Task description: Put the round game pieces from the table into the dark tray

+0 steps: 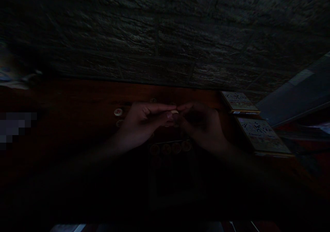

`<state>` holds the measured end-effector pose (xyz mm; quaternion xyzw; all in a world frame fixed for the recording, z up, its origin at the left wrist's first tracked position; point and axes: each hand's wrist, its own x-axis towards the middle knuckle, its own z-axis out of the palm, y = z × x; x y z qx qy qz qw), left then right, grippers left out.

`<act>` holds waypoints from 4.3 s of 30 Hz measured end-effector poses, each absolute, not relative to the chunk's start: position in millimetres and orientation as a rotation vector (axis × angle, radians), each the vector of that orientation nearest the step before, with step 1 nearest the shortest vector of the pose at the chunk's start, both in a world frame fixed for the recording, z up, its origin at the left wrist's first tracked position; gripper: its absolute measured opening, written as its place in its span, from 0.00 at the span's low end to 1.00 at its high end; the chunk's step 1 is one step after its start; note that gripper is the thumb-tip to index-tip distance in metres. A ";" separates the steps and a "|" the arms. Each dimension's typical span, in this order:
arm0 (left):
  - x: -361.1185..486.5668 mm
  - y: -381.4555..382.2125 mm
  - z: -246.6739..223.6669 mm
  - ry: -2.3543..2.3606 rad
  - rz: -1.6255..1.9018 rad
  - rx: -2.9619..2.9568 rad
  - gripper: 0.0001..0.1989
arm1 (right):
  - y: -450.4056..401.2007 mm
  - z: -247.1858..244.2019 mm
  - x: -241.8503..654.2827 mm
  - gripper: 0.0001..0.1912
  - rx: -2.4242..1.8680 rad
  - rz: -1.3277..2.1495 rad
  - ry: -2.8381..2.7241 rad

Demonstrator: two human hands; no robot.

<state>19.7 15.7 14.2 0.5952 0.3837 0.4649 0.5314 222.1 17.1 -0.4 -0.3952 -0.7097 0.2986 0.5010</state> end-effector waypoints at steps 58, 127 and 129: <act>22.8 18.0 12.6 0.749 1.123 1.312 0.13 | 18.2 -0.2 223.5 0.09 -0.820 0.706 -1.696; 18.2 23.0 16.8 0.962 1.165 1.713 0.10 | -0.5 52.2 238.9 0.11 -0.909 0.804 -2.184; 18.4 21.8 17.0 0.963 1.160 1.729 0.10 | -5.9 43.0 241.6 0.13 -0.921 0.865 -2.150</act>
